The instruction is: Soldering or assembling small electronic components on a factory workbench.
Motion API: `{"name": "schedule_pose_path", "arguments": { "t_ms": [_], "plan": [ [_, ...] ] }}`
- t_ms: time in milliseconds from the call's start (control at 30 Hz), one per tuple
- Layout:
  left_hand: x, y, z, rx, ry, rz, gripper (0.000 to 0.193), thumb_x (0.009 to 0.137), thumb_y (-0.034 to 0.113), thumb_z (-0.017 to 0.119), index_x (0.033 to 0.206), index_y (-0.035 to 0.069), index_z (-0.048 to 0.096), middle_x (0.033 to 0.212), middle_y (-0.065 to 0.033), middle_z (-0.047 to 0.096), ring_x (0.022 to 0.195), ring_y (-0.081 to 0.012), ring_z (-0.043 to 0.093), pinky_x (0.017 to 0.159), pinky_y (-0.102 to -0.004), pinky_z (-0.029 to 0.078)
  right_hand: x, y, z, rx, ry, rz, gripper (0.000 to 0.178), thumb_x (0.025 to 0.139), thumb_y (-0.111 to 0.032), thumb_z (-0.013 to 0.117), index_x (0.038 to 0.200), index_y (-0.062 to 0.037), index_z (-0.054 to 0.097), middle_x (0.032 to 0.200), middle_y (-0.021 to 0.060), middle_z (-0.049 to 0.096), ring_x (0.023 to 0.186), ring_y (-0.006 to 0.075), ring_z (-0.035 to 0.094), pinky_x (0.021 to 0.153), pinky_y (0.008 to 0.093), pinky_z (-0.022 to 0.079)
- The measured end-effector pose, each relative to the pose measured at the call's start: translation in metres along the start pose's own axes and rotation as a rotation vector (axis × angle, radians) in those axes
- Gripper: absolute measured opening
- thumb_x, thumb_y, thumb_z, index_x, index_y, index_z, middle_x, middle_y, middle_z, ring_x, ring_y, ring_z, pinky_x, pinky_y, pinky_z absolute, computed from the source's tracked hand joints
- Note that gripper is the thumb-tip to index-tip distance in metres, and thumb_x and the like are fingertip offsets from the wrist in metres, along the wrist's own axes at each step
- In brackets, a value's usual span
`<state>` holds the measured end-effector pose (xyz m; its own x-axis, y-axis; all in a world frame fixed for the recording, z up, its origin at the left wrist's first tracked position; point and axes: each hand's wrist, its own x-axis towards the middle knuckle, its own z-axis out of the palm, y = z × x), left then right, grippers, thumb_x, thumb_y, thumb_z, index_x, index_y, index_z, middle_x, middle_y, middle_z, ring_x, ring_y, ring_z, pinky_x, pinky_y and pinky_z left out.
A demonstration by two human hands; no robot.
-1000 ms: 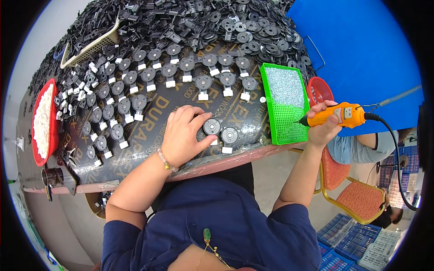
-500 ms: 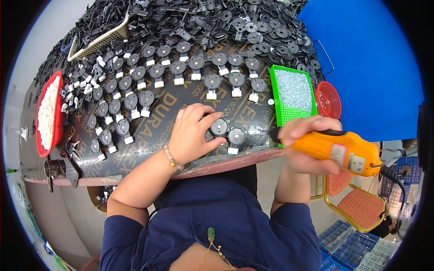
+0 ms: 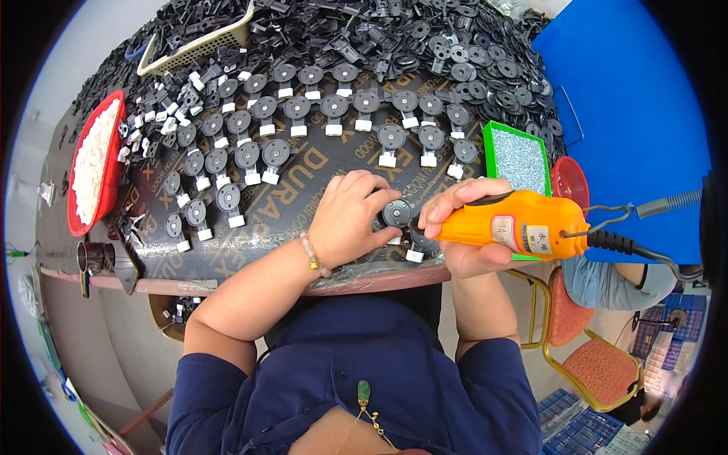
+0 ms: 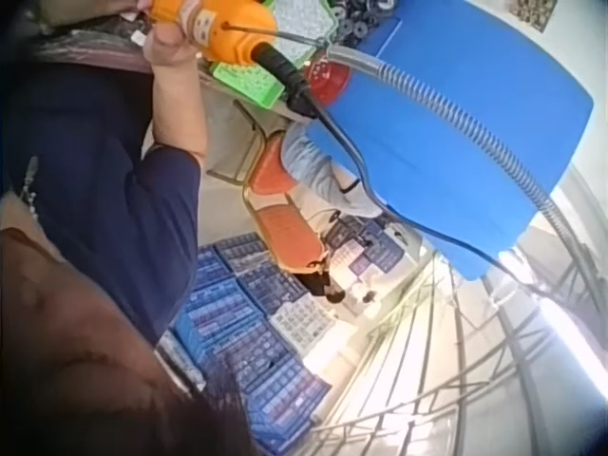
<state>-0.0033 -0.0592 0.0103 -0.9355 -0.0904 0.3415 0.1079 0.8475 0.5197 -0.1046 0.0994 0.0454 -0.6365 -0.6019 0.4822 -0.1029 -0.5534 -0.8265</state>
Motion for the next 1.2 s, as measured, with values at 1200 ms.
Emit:
{"name": "schedule_pose_path", "arguments": {
  "t_ms": [1200],
  "plan": [
    [0.0,0.005,-0.002,-0.064,0.001,0.019,0.055,0.066,0.02,0.083,0.118,0.011,0.066,0.108,-0.0022,0.061,0.113,-0.0233,0.053,0.095,-0.039,0.037,0.005,0.002,0.0,0.016,0.003,-0.084,0.083,0.075,-0.081,0.055,0.108,-0.0057,0.045,0.081,0.0102,0.06,0.059,0.0164,0.06,0.057,0.0322,0.053]
  ]
}}
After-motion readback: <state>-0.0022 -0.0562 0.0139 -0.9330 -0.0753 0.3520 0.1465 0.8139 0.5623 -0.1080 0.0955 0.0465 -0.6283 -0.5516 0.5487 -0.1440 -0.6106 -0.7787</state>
